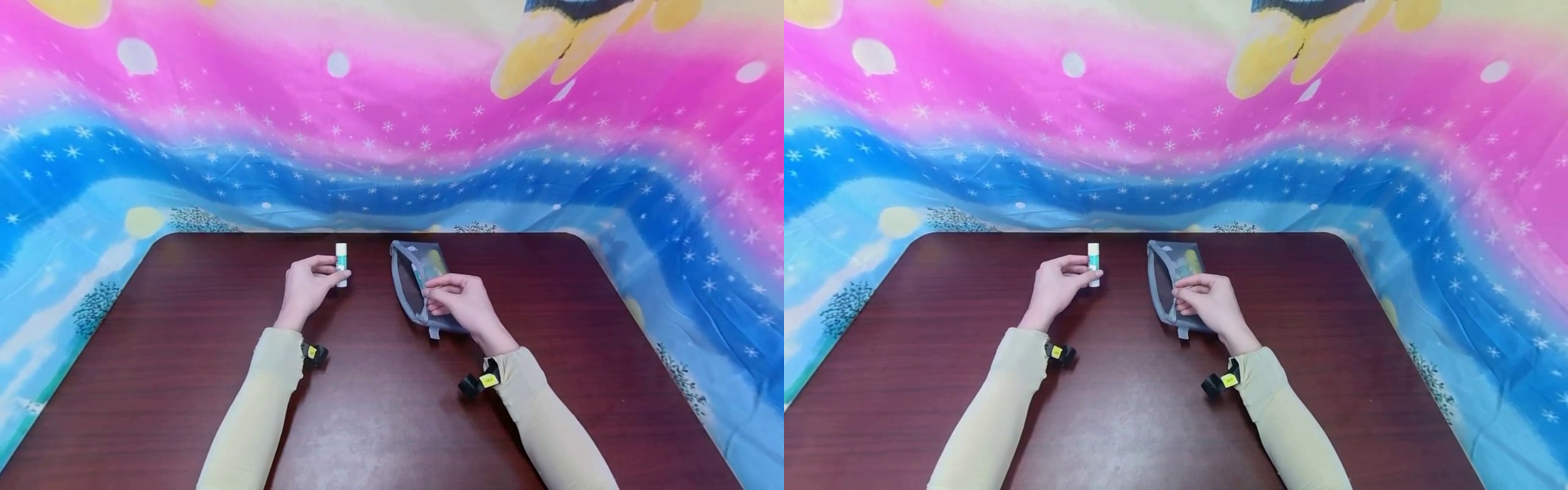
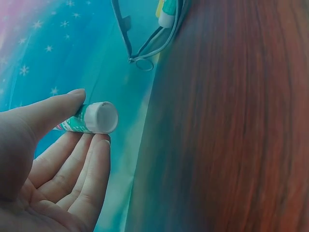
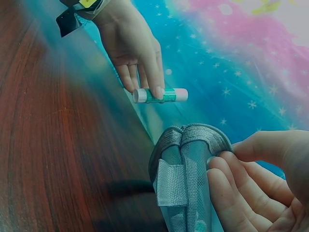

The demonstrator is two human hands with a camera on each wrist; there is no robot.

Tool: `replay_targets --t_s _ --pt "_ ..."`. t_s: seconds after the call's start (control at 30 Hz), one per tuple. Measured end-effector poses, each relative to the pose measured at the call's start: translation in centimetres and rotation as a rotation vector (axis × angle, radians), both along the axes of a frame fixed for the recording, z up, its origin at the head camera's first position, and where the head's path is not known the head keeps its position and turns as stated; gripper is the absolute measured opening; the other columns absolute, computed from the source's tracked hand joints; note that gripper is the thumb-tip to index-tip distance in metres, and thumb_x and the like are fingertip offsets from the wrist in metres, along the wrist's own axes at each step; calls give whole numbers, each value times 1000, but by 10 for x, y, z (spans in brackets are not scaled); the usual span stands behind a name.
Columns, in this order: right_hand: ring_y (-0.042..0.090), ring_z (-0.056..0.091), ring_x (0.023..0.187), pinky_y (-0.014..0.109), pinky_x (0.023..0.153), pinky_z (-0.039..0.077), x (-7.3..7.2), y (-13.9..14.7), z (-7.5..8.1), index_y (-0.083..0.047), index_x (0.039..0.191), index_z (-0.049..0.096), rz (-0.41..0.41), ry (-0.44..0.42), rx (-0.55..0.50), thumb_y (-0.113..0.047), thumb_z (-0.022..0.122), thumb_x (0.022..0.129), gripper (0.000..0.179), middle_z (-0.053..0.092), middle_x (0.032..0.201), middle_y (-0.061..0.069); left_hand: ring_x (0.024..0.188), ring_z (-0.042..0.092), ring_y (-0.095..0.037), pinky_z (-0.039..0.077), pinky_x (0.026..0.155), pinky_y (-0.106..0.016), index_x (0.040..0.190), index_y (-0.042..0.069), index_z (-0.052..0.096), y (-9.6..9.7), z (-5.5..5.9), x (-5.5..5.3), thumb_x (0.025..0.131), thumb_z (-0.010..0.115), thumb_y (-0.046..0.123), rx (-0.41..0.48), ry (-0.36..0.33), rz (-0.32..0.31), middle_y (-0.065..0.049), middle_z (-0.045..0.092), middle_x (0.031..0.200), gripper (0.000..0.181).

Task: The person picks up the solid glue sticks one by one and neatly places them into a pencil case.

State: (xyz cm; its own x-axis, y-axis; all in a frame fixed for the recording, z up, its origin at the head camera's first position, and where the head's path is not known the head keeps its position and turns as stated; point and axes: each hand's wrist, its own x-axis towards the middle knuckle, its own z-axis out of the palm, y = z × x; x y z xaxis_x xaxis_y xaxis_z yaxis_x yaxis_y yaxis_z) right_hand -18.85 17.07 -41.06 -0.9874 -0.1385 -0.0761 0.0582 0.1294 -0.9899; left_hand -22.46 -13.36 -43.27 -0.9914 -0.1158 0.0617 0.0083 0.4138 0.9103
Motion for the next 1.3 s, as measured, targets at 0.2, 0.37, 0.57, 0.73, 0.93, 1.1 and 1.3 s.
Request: replay_targets --t_s 0.2,0.37,0.57,0.73,0.93,1.1,1.3 --pt "22 72 69 36 69 62 0 0 0 10 113 71 2 1 3 -6 73 94 25 74 95 20 90 73 -19 59 78 -36 119 7 74 8 0 1 84 87 26 -3 -6 -19 -8 75 100 41" --pt "22 72 69 36 68 62 1 -1 1 10 113 71 3 -1 -3 -5 73 93 25 74 95 20 90 73 -19 60 76 -36 119 8 74 15 0 2 84 87 26 -4 -6 -26 -8 75 100 42" --pt "21 72 69 35 68 62 0 0 -1 13 114 69 10 5 -4 -4 72 94 27 74 95 20 90 73 -18 60 74 -35 119 8 74 22 -1 1 84 87 27 -8 -12 -37 -7 76 100 42" --pt "20 72 69 34 68 62 0 0 -2 14 115 68 12 12 -5 -4 72 94 28 74 96 21 90 72 -17 60 73 -35 118 9 75 28 -2 1 84 87 27 1 -23 -49 -5 76 98 40" --pt "20 72 69 35 68 62 0 0 -2 15 116 67 12 12 -6 -4 72 94 30 74 97 21 87 71 -16 59 73 -34 117 10 75 37 -3 1 83 88 29 6 -22 -60 -4 76 95 41" --pt "20 72 69 34 68 62 -1 0 -2 13 114 69 11 11 -5 -4 72 94 26 73 98 25 85 71 -16 59 73 -34 116 9 76 43 -5 0 82 88 28 11 -17 -68 -4 76 94 41" --pt "21 72 69 35 68 62 0 0 0 11 114 70 5 3 6 -5 72 94 25 74 97 23 84 71 -15 59 72 -33 115 10 76 52 -6 1 83 88 29 13 -35 -79 -3 75 94 40"
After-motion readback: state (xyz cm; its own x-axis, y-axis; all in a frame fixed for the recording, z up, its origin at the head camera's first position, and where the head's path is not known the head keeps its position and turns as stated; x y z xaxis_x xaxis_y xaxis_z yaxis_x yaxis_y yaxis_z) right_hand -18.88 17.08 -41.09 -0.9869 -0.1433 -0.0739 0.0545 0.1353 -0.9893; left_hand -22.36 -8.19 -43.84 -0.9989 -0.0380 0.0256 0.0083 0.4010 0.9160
